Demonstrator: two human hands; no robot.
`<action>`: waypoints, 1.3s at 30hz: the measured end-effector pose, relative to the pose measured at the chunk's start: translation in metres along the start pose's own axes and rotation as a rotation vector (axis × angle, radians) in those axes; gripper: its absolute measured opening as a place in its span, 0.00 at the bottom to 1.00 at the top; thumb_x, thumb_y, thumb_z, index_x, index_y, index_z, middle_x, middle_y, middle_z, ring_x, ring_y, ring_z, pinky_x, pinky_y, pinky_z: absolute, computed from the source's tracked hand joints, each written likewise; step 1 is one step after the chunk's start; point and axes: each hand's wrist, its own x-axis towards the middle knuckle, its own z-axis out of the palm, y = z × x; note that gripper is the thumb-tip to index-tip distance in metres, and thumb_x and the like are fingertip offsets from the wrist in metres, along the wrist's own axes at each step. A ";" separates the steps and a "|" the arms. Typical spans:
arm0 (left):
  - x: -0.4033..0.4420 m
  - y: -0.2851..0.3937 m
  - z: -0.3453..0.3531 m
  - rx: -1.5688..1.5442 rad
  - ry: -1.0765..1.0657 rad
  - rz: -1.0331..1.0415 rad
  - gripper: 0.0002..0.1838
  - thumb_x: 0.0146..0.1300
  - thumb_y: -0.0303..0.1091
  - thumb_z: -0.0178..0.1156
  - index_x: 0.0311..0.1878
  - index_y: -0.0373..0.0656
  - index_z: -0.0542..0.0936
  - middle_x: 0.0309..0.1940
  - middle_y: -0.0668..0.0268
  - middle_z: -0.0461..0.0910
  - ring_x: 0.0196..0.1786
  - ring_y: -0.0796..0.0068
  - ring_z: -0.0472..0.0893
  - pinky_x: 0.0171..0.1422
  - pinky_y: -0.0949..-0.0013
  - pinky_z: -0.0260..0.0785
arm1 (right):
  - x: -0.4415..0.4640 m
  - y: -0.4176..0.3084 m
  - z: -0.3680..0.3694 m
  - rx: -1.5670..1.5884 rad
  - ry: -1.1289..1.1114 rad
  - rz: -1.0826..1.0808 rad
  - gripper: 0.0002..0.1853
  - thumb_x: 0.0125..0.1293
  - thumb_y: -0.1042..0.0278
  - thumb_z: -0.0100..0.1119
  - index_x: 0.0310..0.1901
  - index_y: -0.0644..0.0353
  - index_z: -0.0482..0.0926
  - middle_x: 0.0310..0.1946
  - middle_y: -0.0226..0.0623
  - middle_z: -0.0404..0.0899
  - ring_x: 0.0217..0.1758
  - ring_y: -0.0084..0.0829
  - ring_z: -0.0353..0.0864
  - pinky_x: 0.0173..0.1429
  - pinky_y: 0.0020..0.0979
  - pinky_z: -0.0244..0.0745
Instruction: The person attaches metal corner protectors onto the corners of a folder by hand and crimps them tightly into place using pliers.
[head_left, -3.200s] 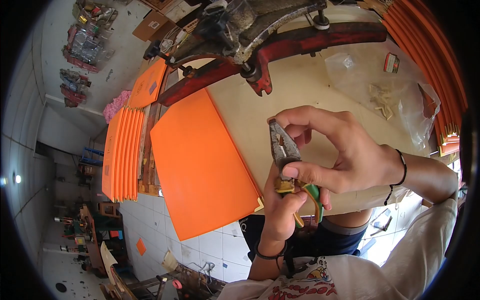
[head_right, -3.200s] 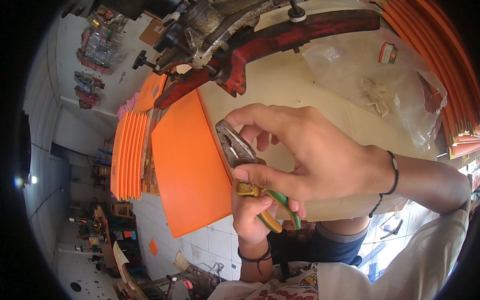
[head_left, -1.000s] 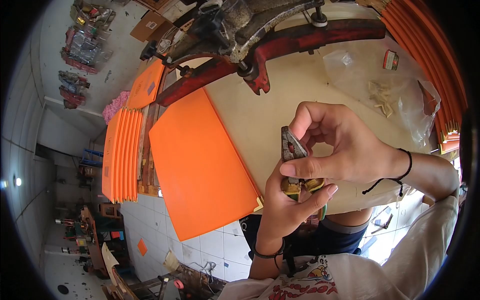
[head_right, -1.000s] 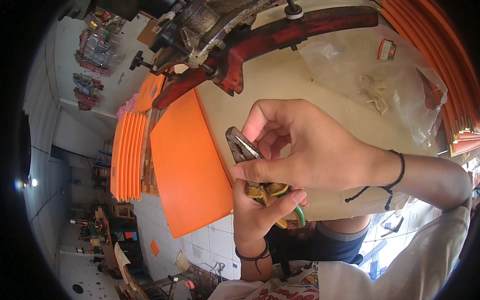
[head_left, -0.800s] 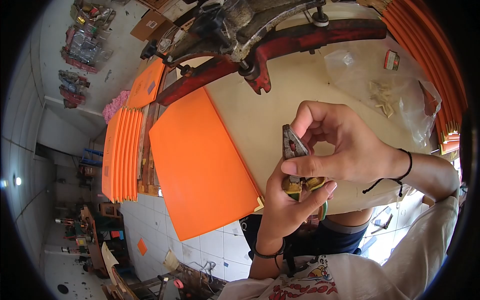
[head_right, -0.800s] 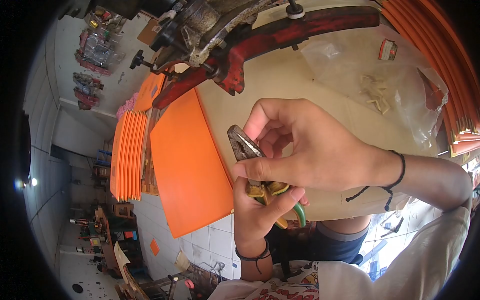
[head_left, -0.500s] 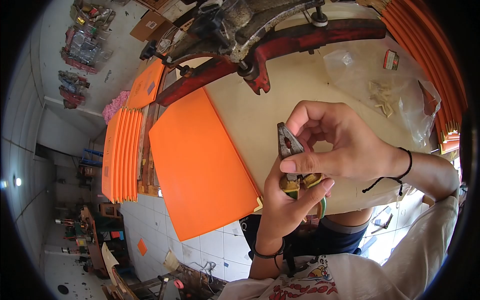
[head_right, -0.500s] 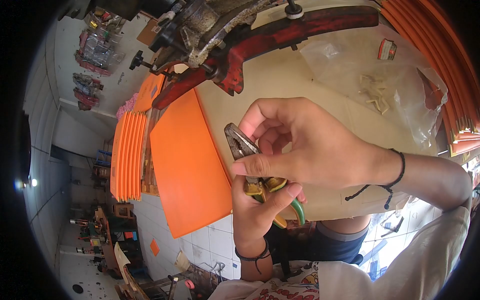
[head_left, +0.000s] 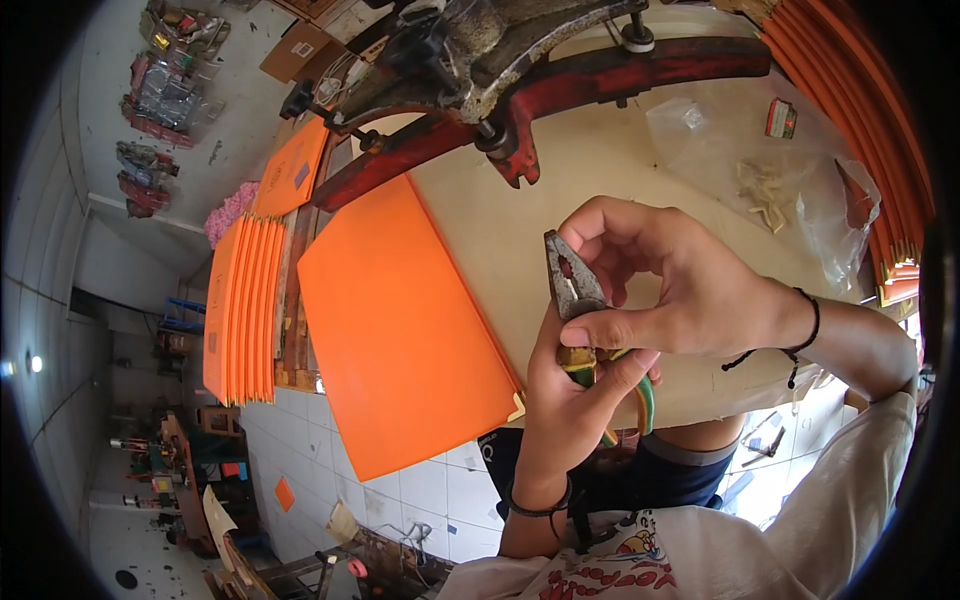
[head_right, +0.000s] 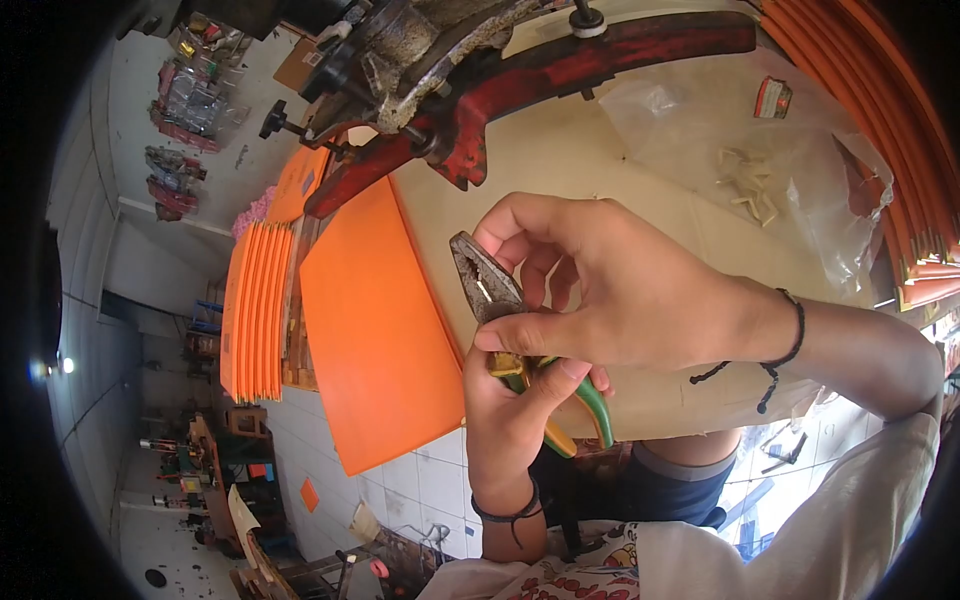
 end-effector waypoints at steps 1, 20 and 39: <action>0.000 0.000 0.000 0.011 -0.006 -0.006 0.23 0.65 0.21 0.64 0.59 0.34 0.66 0.39 0.63 0.79 0.38 0.75 0.83 0.42 0.73 0.77 | 0.000 -0.001 0.000 0.002 0.004 0.003 0.23 0.58 0.72 0.75 0.51 0.60 0.72 0.41 0.26 0.77 0.42 0.16 0.75 0.47 0.23 0.73; 0.002 0.002 0.000 0.017 -0.032 0.009 0.21 0.66 0.22 0.65 0.58 0.34 0.68 0.38 0.64 0.79 0.37 0.76 0.83 0.42 0.74 0.76 | 0.000 0.008 0.001 -0.074 0.017 -0.135 0.23 0.61 0.72 0.71 0.52 0.66 0.69 0.41 0.35 0.74 0.33 0.20 0.76 0.35 0.24 0.76; 0.002 0.003 0.004 0.043 -0.021 0.020 0.20 0.63 0.23 0.66 0.55 0.34 0.69 0.36 0.63 0.80 0.36 0.75 0.84 0.41 0.72 0.77 | -0.004 0.001 0.001 -0.028 0.053 -0.026 0.13 0.67 0.69 0.67 0.43 0.60 0.71 0.35 0.27 0.76 0.36 0.18 0.76 0.41 0.24 0.74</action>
